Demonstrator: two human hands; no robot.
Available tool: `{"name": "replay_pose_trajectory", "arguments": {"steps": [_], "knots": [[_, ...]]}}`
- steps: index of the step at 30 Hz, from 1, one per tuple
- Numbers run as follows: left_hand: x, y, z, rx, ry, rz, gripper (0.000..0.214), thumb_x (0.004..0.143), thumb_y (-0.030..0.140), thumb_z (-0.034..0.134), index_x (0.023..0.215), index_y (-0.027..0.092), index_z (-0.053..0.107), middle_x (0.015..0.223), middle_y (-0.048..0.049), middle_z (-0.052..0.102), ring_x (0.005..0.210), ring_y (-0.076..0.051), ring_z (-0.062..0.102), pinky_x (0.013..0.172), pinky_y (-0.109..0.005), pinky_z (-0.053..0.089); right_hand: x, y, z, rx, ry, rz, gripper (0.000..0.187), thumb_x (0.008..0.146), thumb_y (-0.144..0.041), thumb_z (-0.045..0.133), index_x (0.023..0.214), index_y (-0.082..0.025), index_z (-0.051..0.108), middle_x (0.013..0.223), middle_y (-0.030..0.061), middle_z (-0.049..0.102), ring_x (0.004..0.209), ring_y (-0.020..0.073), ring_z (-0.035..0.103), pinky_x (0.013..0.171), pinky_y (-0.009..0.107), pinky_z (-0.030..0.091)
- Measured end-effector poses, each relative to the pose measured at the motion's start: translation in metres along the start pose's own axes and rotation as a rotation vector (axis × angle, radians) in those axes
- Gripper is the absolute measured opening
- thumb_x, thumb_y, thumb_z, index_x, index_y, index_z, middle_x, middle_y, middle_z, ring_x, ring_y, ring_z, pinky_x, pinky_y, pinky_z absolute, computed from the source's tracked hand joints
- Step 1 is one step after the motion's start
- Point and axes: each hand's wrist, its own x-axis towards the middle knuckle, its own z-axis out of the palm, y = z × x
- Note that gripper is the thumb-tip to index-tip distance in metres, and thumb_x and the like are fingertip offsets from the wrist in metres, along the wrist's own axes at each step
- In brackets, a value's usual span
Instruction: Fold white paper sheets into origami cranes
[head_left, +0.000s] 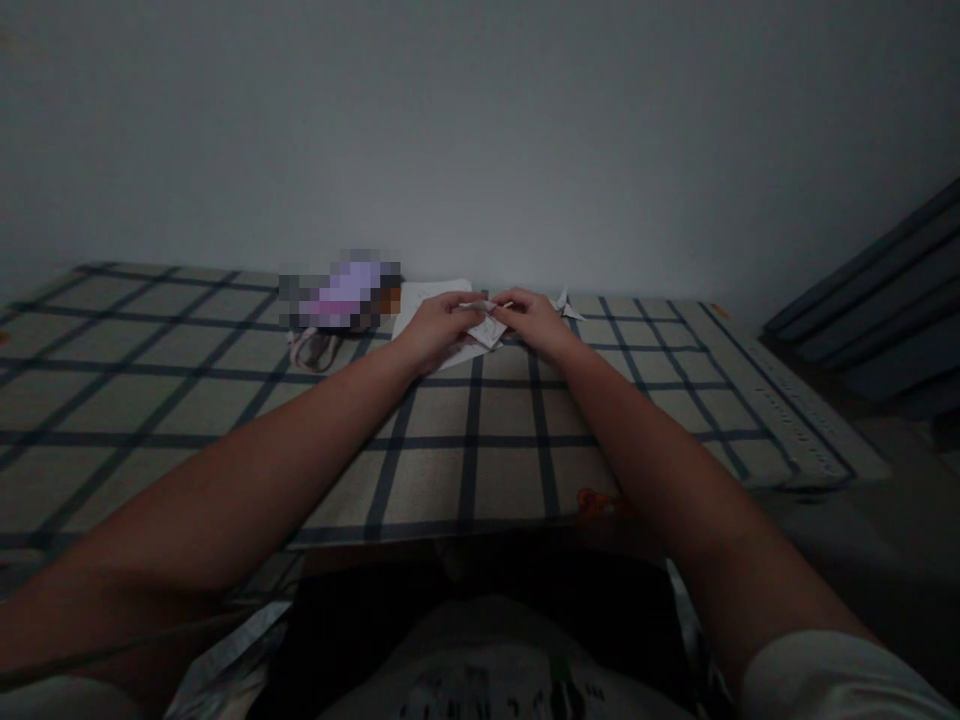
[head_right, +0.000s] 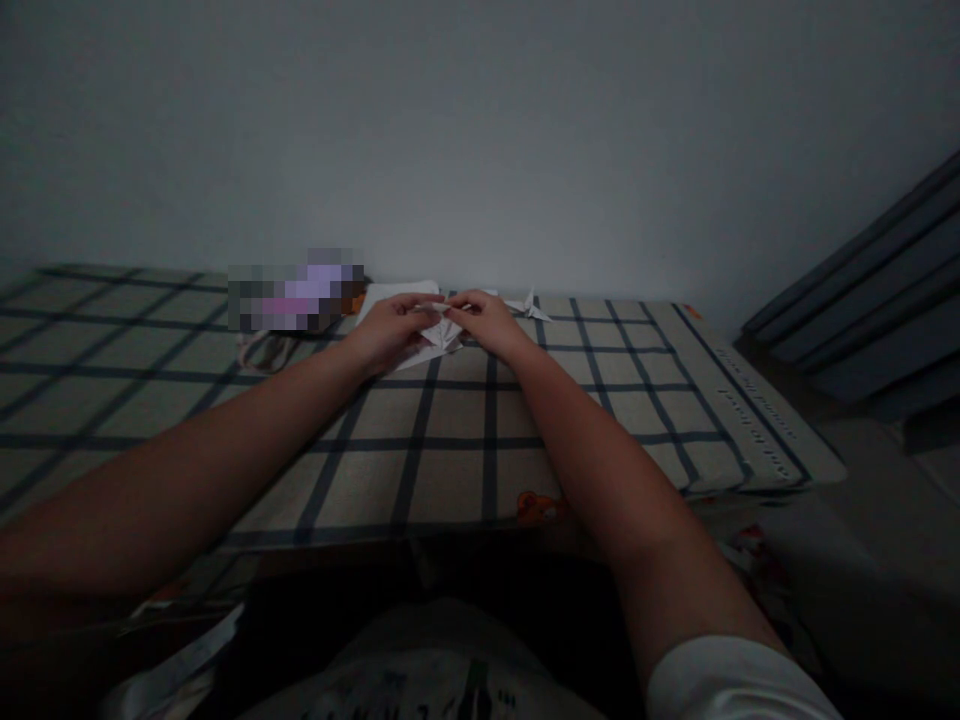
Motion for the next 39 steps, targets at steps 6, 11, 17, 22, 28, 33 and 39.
{"name": "replay_pose_trajectory", "arguments": {"steps": [6, 11, 17, 22, 28, 33, 39], "knots": [[0.000, 0.000, 0.000, -0.028, 0.015, -0.005, 0.047, 0.068, 0.010, 0.073, 0.115, 0.009, 0.067, 0.085, -0.0071, 0.072, 0.071, -0.015, 0.069, 0.071, -0.029, 0.055, -0.001, -0.006, 0.005, 0.096, -0.007, 0.088, 0.004, 0.083, -0.020, 0.067, 0.084, -0.018, 0.065, 0.075, -0.0009, 0.065, 0.067, 0.0120, 0.061, 0.067, 0.027, 0.052], [0.002, -0.002, -0.002, -0.006, 0.010, -0.027, 0.048, 0.071, 0.009, 0.073, 0.118, 0.010, 0.066, 0.085, -0.0067, 0.072, 0.071, -0.015, 0.068, 0.073, -0.030, 0.056, -0.001, -0.007, 0.004, 0.051, 0.022, 0.047, 0.003, 0.080, -0.018, 0.069, 0.081, -0.017, 0.066, 0.076, -0.0005, 0.066, 0.070, 0.0110, 0.061, 0.073, 0.026, 0.051], [0.003, -0.003, -0.002, -0.055, -0.003, -0.048, 0.046, 0.068, 0.009, 0.073, 0.114, 0.009, 0.067, 0.089, -0.0095, 0.072, 0.075, -0.016, 0.069, 0.072, -0.029, 0.055, 0.000, -0.002, 0.004, 0.081, 0.004, 0.036, 0.006, 0.077, -0.019, 0.070, 0.082, -0.018, 0.066, 0.076, -0.0005, 0.067, 0.071, 0.0117, 0.061, 0.072, 0.026, 0.051], [0.006, -0.007, -0.005, -0.041, -0.022, -0.037, 0.037, 0.069, 0.017, 0.076, 0.105, 0.012, 0.070, 0.090, -0.0080, 0.072, 0.074, -0.015, 0.068, 0.068, -0.027, 0.054, 0.001, 0.001, 0.004, 0.082, -0.026, 0.035, 0.010, 0.079, -0.026, 0.070, 0.080, -0.018, 0.064, 0.073, -0.0008, 0.064, 0.068, 0.0121, 0.060, 0.067, 0.026, 0.050], [0.006, -0.004, -0.006, 0.002, -0.037, -0.064, 0.017, 0.067, 0.015, 0.075, 0.083, 0.012, 0.069, 0.080, -0.0063, 0.071, 0.070, -0.014, 0.066, 0.067, -0.026, 0.053, 0.001, -0.001, 0.000, -0.124, 0.015, -0.057, 0.016, 0.079, -0.032, 0.071, 0.091, -0.021, 0.070, 0.095, 0.0037, 0.069, 0.086, 0.0157, 0.063, 0.081, 0.030, 0.051], [0.002, -0.001, -0.003, 0.045, -0.058, -0.089, 0.014, 0.068, 0.016, 0.074, 0.080, 0.011, 0.069, 0.078, -0.0074, 0.070, 0.068, -0.016, 0.065, 0.068, -0.029, 0.055, -0.002, -0.007, -0.001, -0.188, 0.037, -0.137, 0.020, 0.082, -0.038, 0.069, 0.087, -0.019, 0.072, 0.093, 0.0039, 0.069, 0.090, 0.0166, 0.062, 0.088, 0.032, 0.048], [0.010, -0.006, -0.018, 0.395, 0.070, 0.121, 0.028, 0.079, 0.043, 0.068, 0.073, 0.016, 0.070, 0.067, -0.0045, 0.064, 0.058, -0.015, 0.057, 0.056, -0.026, 0.045, 0.000, -0.003, -0.002, -0.039, 0.066, -0.045, 0.024, 0.079, -0.042, 0.071, 0.081, -0.019, 0.070, 0.076, 0.0002, 0.066, 0.069, 0.0126, 0.056, 0.067, 0.026, 0.045]]}}
